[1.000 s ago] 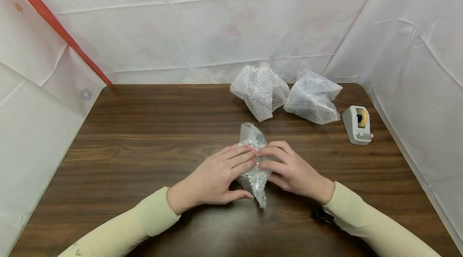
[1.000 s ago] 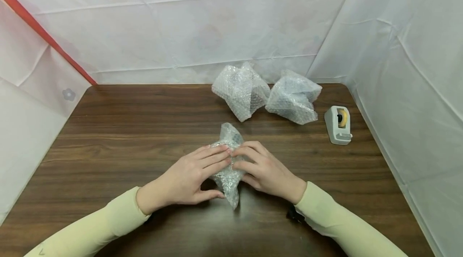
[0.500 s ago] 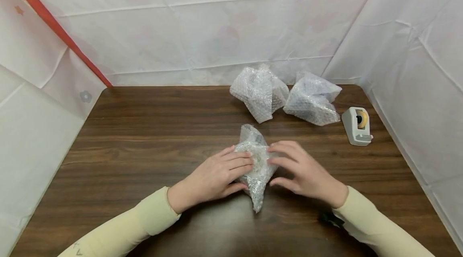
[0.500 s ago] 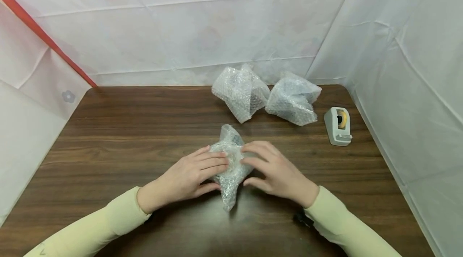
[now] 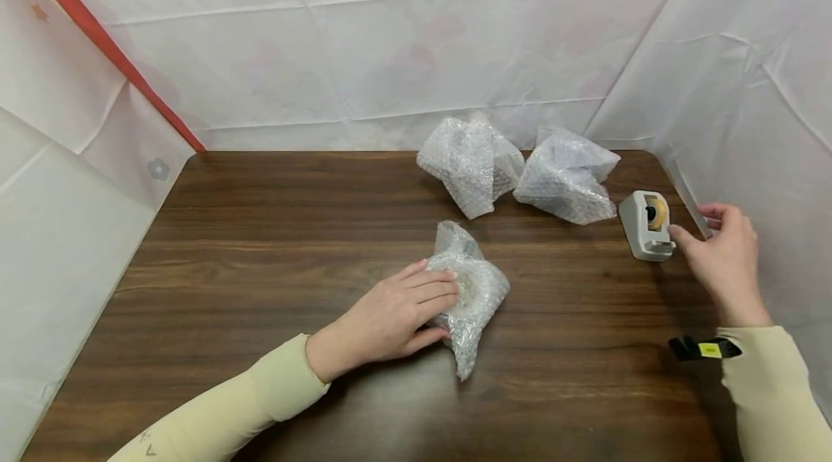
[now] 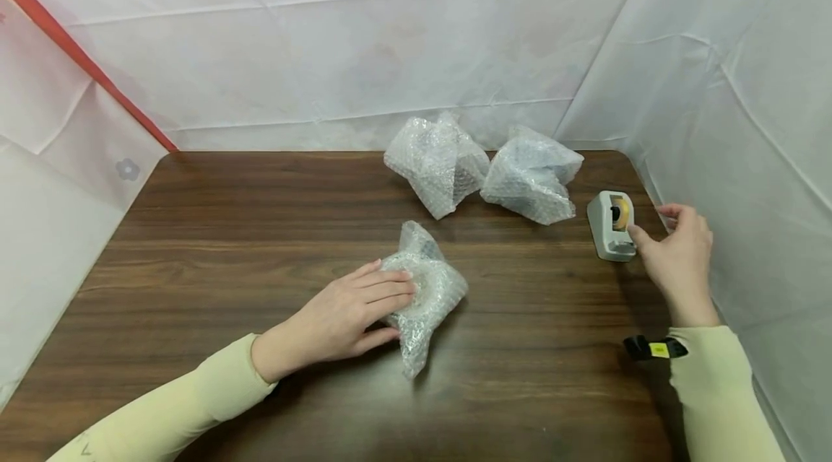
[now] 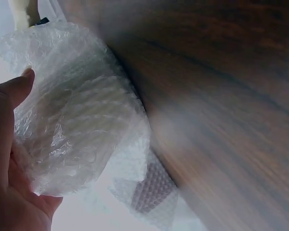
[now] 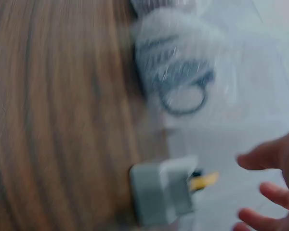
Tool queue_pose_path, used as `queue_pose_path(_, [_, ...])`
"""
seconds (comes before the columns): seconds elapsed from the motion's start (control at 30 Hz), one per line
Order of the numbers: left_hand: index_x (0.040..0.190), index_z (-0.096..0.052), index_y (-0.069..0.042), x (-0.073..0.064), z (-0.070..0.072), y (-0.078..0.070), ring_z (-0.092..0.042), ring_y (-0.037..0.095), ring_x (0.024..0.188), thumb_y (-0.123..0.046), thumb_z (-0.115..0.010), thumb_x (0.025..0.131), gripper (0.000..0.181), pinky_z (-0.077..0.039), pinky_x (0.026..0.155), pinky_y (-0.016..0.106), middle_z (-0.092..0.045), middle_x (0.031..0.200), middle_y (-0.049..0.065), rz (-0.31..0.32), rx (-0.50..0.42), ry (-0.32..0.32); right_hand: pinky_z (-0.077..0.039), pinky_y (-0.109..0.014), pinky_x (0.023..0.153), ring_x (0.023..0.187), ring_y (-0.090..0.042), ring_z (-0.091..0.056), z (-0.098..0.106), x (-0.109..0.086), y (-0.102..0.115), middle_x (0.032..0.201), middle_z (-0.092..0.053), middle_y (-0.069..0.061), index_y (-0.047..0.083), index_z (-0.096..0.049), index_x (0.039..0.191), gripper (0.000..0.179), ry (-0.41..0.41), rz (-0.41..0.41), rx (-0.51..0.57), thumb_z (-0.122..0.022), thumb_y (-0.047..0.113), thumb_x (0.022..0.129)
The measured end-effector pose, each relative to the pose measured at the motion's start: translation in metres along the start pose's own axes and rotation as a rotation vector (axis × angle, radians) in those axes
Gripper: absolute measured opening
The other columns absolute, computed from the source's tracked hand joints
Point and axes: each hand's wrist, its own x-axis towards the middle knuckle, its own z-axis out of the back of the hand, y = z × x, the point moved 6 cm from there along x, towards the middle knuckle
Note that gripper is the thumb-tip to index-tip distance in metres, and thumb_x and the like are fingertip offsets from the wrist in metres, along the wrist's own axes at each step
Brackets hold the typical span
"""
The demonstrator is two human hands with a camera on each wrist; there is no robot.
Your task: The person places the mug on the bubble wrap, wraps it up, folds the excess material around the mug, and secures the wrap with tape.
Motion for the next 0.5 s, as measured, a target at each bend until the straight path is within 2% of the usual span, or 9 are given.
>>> queue_pose_path(0.03, [0.127, -0.066, -0.009, 0.0, 0.0, 0.0, -0.047, 0.017, 0.135, -0.039, -0.072, 0.091, 0.047, -0.026, 0.117, 0.044, -0.063, 0.133, 0.003, 0.0, 0.001, 0.002, -0.034, -0.05, 0.09, 0.116, -0.046, -0.042, -0.004, 0.002, -0.009, 0.127, -0.046, -0.032, -0.008, -0.045, 0.132, 0.056, 0.073, -0.032, -0.015, -0.068, 0.025, 0.093])
queue_pose_path(0.1, [0.127, -0.066, -0.009, 0.0, -0.001, 0.0, -0.047, 0.017, 0.135, -0.039, -0.071, 0.092, 0.046, -0.026, 0.117, 0.044, -0.063, 0.133, 0.003, 0.002, 0.004, 0.006, -0.039, -0.047, 0.084, 0.116, -0.049, -0.044, -0.013, 0.004, -0.021, 0.129, -0.046, -0.036, -0.01, -0.043, 0.129, 0.057, 0.199, -0.045, -0.011, -0.066, 0.03, 0.095])
queue_pose_path(0.17, [0.127, -0.066, -0.009, 0.0, -0.001, 0.0, -0.047, 0.017, 0.135, -0.038, -0.071, 0.092, 0.046, -0.026, 0.117, 0.044, -0.063, 0.133, 0.003, 0.003, 0.004, 0.007, -0.04, -0.036, 0.076, 0.11, -0.043, -0.049, -0.021, 0.005, -0.028, 0.125, -0.05, -0.033, -0.009, -0.045, 0.123, 0.053, 0.262, -0.03, 0.002, -0.068, 0.03, 0.095])
queue_pose_path(0.27, [0.127, -0.066, -0.008, 0.001, -0.001, 0.0, -0.047, 0.017, 0.135, -0.038, -0.071, 0.092, 0.046, -0.026, 0.117, 0.044, -0.063, 0.133, 0.004, 0.006, 0.002, 0.009, -0.038, -0.022, 0.067, 0.096, -0.016, -0.055, -0.027, 0.007, -0.03, 0.116, -0.058, -0.021, -0.004, -0.049, 0.115, 0.043, 0.264, -0.002, 0.032, -0.072, 0.025, 0.093])
queue_pose_path(0.37, [0.126, -0.066, -0.008, 0.001, -0.001, 0.0, -0.047, 0.018, 0.134, -0.038, -0.072, 0.091, 0.046, -0.026, 0.117, 0.044, -0.062, 0.133, 0.005, 0.008, 0.001, 0.01, -0.039, -0.018, 0.065, 0.083, 0.006, -0.047, -0.027, 0.008, -0.028, 0.11, -0.06, -0.013, 0.0, -0.051, 0.111, 0.037, 0.235, 0.006, 0.034, -0.074, 0.022, 0.091])
queue_pose_path(0.43, [0.126, -0.067, -0.008, 0.001, -0.002, 0.0, -0.048, 0.017, 0.134, -0.038, -0.072, 0.091, 0.046, -0.026, 0.117, 0.044, -0.062, 0.133, 0.005, 0.008, 0.002, 0.011, -0.039, -0.019, 0.064, 0.082, 0.009, -0.044, -0.027, 0.008, -0.027, 0.11, -0.059, -0.015, 0.0, -0.051, 0.11, 0.037, 0.231, 0.002, 0.028, -0.074, 0.021, 0.091])
queue_pose_path(0.5, [0.125, -0.067, -0.008, 0.001, -0.002, 0.0, -0.048, 0.017, 0.134, -0.038, -0.072, 0.091, 0.046, -0.026, 0.117, 0.044, -0.062, 0.133, 0.005, 0.009, 0.004, 0.011, -0.039, -0.02, 0.064, 0.081, 0.005, -0.044, -0.027, 0.007, -0.026, 0.11, -0.058, -0.018, 0.0, -0.051, 0.109, 0.036, 0.221, 0.0, 0.025, -0.074, 0.019, 0.091])
